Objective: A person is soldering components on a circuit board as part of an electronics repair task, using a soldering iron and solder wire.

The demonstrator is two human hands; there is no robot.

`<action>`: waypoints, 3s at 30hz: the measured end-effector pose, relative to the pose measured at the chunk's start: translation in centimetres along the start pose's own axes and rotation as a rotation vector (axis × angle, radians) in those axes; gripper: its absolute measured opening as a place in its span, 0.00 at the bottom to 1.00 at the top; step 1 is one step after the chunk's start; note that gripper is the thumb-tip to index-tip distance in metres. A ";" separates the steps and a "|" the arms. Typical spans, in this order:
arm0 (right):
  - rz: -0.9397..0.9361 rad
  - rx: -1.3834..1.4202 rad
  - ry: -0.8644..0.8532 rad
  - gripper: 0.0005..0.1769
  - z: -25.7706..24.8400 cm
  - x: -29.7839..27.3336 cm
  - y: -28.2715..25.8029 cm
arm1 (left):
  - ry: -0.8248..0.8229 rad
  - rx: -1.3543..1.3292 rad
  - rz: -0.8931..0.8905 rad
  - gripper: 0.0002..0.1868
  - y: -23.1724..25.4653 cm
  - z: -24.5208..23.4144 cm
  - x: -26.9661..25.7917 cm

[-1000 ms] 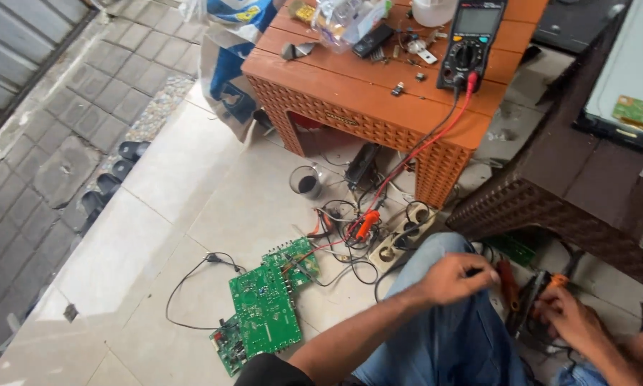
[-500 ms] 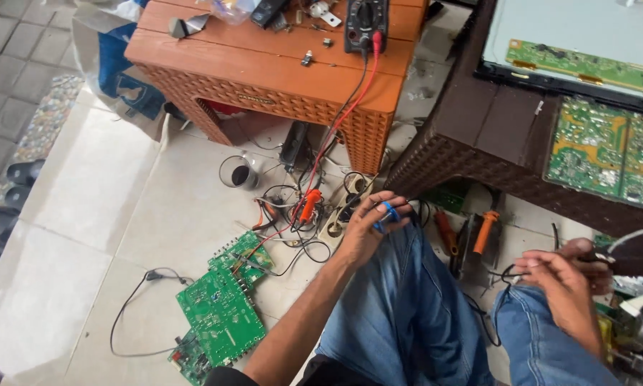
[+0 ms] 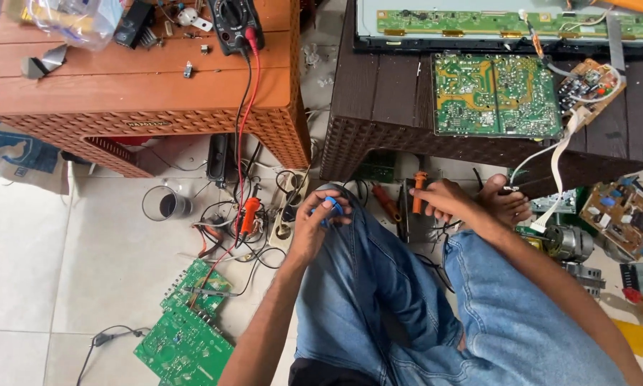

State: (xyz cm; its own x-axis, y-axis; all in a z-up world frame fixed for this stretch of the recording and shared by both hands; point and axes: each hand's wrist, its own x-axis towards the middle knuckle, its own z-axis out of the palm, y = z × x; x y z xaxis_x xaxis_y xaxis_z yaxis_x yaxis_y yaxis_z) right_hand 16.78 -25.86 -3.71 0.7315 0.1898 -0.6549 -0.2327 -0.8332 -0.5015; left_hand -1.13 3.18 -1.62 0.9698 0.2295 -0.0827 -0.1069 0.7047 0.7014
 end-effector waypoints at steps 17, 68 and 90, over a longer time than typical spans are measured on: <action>0.013 0.065 -0.269 0.25 3.4 3.6 5.5 | 0.019 0.049 0.009 0.20 -0.5 0.6 0.7; -0.234 -0.645 -0.033 0.23 1.8 -1.3 4.0 | -0.008 0.210 0.138 0.18 -1.0 0.5 -0.5; -0.167 -0.531 -0.137 0.17 6.4 -14.4 2.5 | -0.154 1.084 0.260 0.25 1.2 2.9 -3.6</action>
State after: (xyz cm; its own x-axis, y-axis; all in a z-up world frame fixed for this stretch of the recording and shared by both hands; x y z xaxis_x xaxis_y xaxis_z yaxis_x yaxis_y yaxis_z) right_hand 1.55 -27.41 0.88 0.6330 0.3769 -0.6761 0.2585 -0.9262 -0.2744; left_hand -4.08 1.23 1.54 0.9707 0.1462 0.1909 -0.1351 -0.3254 0.9359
